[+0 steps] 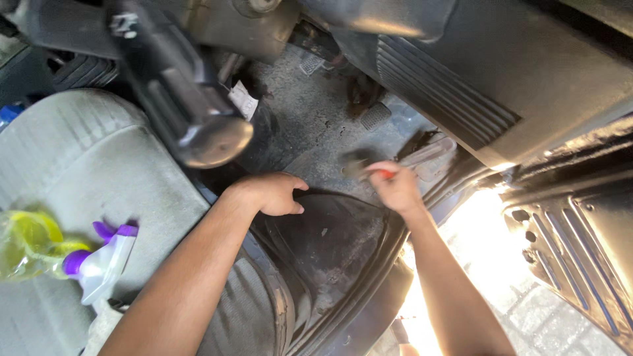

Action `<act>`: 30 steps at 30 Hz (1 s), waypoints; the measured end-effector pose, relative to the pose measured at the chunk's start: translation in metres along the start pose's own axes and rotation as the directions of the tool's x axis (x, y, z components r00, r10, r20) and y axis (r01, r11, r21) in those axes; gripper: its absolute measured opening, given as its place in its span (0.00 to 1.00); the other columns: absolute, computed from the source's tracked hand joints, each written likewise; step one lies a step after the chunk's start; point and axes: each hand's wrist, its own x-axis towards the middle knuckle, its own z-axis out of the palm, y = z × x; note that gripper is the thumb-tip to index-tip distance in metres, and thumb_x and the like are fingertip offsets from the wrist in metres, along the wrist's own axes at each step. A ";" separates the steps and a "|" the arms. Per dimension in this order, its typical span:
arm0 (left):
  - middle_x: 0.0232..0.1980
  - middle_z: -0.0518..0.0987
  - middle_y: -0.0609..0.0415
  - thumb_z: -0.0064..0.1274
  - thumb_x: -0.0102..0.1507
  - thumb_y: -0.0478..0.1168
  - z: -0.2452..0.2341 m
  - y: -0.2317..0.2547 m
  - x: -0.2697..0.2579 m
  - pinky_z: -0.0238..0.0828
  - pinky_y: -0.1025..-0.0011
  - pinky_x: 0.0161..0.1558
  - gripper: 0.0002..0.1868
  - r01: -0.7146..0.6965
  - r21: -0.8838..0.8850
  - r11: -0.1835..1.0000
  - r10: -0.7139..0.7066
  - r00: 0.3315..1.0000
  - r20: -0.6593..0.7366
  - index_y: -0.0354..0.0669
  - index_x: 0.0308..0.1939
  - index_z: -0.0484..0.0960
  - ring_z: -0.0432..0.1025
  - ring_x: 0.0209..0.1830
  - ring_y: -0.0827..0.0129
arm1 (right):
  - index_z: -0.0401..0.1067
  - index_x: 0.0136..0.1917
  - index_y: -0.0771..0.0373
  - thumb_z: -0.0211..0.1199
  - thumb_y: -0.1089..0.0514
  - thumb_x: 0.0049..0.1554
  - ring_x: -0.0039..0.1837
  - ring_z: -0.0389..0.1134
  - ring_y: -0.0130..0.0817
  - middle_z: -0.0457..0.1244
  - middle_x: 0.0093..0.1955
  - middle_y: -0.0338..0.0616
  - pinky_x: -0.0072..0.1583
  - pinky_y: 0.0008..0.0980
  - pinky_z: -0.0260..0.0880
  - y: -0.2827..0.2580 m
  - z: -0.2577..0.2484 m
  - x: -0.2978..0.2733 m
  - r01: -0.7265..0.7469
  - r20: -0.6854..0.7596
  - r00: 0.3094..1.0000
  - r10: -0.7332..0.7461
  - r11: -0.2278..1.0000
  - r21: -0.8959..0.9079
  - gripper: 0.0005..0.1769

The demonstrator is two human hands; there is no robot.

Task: The person cleans the interior floor and seat of a vehicle using a brush and a cloth. They scrub debris from the floor mat area with the brush and wipe down the car seat with a cloth.

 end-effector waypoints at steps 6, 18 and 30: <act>0.58 0.69 0.52 0.51 0.54 0.46 -0.004 0.008 -0.004 0.60 0.69 0.57 0.30 0.052 -0.049 0.997 -0.049 0.998 0.045 0.51 0.60 0.63 0.65 0.58 0.63 | 0.74 0.41 0.58 0.56 0.60 0.49 0.40 0.66 0.28 0.67 0.38 0.40 0.47 0.28 0.68 -0.001 0.010 0.002 0.011 -0.176 0.984 -0.015 1.000 -0.029 0.07; 0.59 0.68 0.53 0.50 0.55 0.46 -0.006 0.014 -0.010 0.59 0.69 0.57 0.30 0.066 -0.033 0.997 -0.065 0.998 0.025 0.52 0.61 0.62 0.64 0.58 0.64 | 0.68 0.54 0.60 0.52 0.70 0.45 0.48 0.64 0.53 0.54 0.58 0.62 0.52 0.42 0.65 -0.035 -0.009 0.008 -0.116 -0.314 0.946 -0.084 0.816 -0.567 0.22; 0.56 0.70 0.51 0.51 0.53 0.46 -0.006 0.009 -0.006 0.60 0.68 0.56 0.30 -0.020 -0.006 1.000 0.020 1.000 -0.014 0.50 0.59 0.64 0.65 0.56 0.63 | 0.69 0.54 0.55 0.49 0.71 0.43 0.51 0.64 0.49 0.63 0.47 0.55 0.55 0.44 0.60 -0.054 0.012 0.016 0.167 0.286 0.957 0.056 0.697 -0.697 0.26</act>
